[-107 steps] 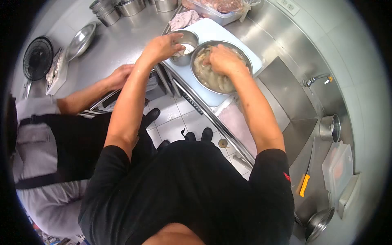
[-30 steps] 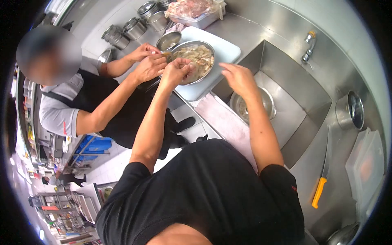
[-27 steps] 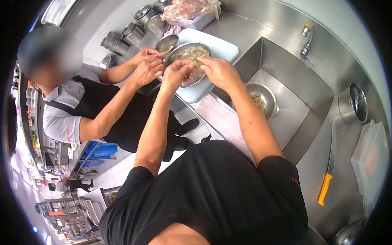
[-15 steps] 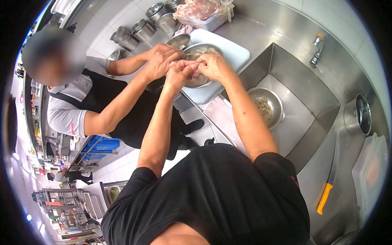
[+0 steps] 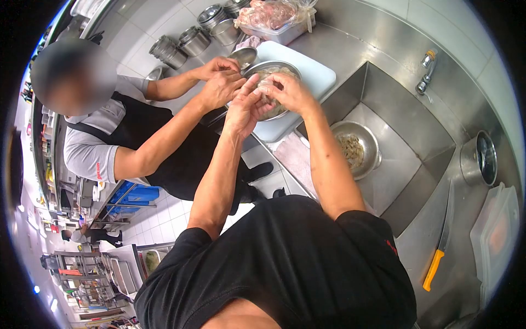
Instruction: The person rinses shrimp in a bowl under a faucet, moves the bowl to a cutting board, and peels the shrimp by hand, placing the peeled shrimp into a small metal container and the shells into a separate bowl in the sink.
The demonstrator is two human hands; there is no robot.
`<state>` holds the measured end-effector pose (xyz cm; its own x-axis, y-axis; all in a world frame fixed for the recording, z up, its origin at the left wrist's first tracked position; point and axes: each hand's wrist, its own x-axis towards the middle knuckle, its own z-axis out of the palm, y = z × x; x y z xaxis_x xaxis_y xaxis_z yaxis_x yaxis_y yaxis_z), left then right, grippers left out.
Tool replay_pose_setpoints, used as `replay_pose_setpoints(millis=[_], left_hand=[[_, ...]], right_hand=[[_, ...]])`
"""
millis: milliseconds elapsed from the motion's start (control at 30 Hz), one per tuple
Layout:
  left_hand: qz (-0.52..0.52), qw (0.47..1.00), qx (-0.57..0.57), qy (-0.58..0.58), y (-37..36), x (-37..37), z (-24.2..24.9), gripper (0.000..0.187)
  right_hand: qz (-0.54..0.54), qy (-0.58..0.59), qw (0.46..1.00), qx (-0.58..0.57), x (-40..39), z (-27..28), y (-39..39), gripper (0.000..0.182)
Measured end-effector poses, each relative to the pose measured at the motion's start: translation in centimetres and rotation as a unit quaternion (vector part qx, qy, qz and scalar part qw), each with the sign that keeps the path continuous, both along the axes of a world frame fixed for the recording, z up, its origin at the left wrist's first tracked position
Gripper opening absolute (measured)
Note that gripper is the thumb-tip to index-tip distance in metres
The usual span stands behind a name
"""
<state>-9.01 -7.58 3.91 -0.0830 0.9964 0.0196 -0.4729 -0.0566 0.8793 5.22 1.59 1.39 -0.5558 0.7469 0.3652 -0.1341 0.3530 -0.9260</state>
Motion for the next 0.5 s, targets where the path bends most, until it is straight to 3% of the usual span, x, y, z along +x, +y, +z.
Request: replay_pose_setpoints(millis=[33,133,233,333,433,500], left_hand=[[-0.001,0.998,-0.018,0.054,-0.1,-0.1,-0.1,0.051],[0.001,0.978,-0.055,0.199,0.1,-0.5,0.6,0.039],[0.012,0.917,-0.038,0.396,0.7,-0.2,1.0,0.032],[0.070,0.891,-0.063,0.444,0.7,0.6,2.0,0.030],[0.119,0.882,-0.003,0.456,1.9,0.7,1.0,0.033],[0.100,0.916,-0.038,0.385,1.6,1.5,1.8,0.030]], right_hand=[[-0.015,-0.013,0.999,0.048,-0.1,0.2,-0.1,0.018],[-0.114,-0.137,0.968,0.178,0.9,1.1,-0.5,0.017],[-0.151,-0.127,0.954,0.228,0.5,-0.1,-0.2,0.015],[-0.134,-0.106,0.973,0.157,0.8,-0.3,-0.8,0.013],[-0.094,-0.085,0.992,0.022,1.5,0.7,-1.7,0.014],[-0.107,-0.073,0.990,0.050,1.6,0.3,-1.3,0.016]])
